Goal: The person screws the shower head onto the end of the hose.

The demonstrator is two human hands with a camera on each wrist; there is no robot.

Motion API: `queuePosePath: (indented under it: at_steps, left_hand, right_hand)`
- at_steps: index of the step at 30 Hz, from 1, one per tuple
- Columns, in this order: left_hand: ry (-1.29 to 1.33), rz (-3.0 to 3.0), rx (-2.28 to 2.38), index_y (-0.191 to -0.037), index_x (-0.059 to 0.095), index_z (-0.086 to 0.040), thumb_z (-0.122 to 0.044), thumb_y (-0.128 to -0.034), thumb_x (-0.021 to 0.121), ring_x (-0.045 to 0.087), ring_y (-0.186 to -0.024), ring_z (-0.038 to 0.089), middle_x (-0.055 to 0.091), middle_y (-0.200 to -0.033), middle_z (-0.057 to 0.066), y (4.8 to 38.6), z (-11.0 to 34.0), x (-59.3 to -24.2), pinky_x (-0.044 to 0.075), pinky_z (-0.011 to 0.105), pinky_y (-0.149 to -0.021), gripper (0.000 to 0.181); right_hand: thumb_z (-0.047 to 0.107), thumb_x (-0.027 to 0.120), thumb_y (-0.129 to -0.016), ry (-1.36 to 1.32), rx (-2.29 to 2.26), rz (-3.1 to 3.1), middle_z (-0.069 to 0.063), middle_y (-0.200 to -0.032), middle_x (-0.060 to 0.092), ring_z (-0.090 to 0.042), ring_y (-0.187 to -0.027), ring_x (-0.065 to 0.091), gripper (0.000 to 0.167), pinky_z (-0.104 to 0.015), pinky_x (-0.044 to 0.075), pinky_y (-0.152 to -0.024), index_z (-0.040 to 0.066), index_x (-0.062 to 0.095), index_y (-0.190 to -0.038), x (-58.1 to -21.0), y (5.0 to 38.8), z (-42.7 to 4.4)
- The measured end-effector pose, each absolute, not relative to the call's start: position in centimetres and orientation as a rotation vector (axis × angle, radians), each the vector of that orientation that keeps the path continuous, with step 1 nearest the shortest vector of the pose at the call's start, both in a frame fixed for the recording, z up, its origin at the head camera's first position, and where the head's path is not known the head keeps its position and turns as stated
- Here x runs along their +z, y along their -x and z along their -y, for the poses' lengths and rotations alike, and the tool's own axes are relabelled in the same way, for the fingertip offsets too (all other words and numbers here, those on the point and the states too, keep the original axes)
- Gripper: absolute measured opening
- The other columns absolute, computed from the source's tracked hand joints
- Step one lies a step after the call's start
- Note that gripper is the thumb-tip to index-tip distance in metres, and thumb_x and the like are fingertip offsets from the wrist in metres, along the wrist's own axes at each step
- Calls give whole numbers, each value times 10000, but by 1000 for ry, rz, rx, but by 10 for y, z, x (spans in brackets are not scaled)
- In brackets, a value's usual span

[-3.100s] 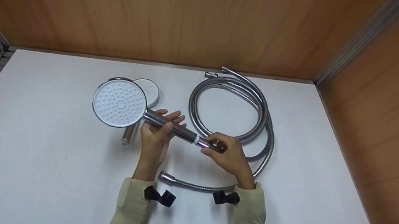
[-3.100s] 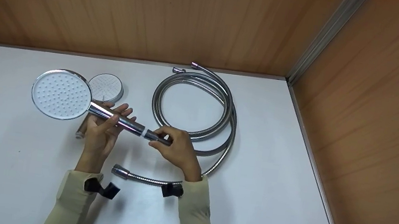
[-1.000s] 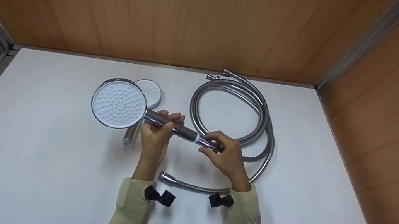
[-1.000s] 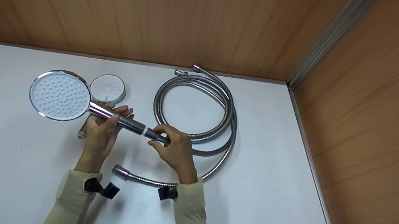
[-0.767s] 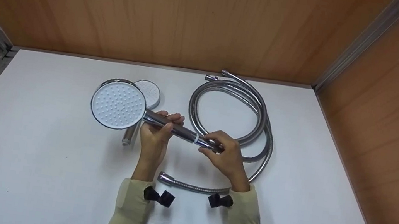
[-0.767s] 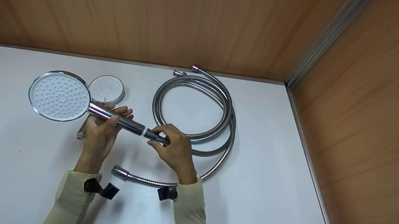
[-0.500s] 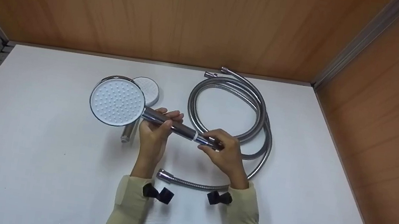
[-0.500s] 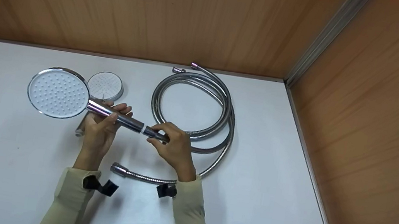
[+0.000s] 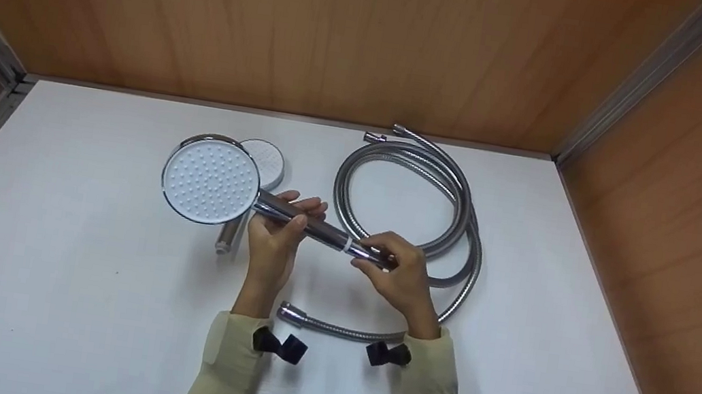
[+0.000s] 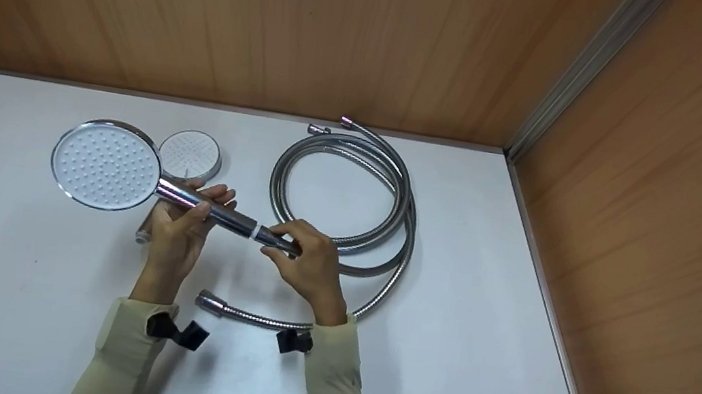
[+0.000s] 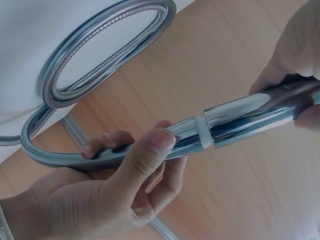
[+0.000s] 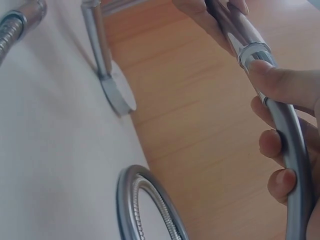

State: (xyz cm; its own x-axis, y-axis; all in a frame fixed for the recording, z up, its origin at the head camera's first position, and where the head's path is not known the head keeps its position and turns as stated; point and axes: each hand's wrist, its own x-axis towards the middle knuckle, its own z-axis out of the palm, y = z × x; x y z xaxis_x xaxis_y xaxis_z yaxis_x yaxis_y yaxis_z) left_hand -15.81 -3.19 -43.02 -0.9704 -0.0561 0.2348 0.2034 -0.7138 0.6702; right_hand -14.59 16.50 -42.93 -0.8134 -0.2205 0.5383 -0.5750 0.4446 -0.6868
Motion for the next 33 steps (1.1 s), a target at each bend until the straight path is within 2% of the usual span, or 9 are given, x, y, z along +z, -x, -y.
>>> queuePosePath:
  at_steps: [9,16,22,25,29,33]
  left_hand:
    - [298,1036,-2786,-1125,430,6,-8,-825,694,679,-1035,236,714,-1040,101,159,27,-431,501,407,-1030,399]
    - [315,972,-2826,-1107,483,-1,31,-848,640,660,-1081,242,702,-1084,109,158,26,-427,492,396,-1046,305]
    - [286,987,-2848,-1091,498,-7,46,-859,618,678,-1039,230,709,-1057,101,159,27,-422,510,389,-1023,266]
    - [247,1000,-2858,-1085,496,-1,80,-859,587,689,-1006,222,715,-1030,100,158,28,-420,523,378,-1005,256]
    - [223,1010,-2870,-1094,477,21,105,-858,552,692,-994,227,714,-1018,106,158,29,-419,516,386,-1012,262]
    - [219,1010,-2875,-1109,454,41,104,-853,551,692,-990,232,711,-1017,110,156,30,-419,512,396,-1017,282]
  right_hand:
    - [62,810,-717,-677,1323,2320,-44,-820,698,-42,-591,500,230,-183,448,-455,59,691,-914,-431,146,-167]
    - [6,812,-692,-661,1371,2320,-69,-801,699,-51,-567,479,240,-226,435,-420,46,693,-897,-426,146,-167]
    - [60,810,-722,-680,1352,2336,-58,-848,717,-73,-565,527,275,-271,466,-407,49,680,-964,-424,147,-169]
    - [51,816,-711,-670,1324,2357,-58,-865,719,-92,-574,552,302,-259,482,-427,45,667,-974,-424,147,-168]
    - [27,811,-707,-672,1302,2352,-56,-848,712,-99,-555,520,273,-193,435,-433,40,672,-942,-423,146,-169]
    - [26,806,-713,-705,1301,2332,-61,-834,702,-97,-540,494,255,-206,416,-408,37,675,-932,-423,144,-169]
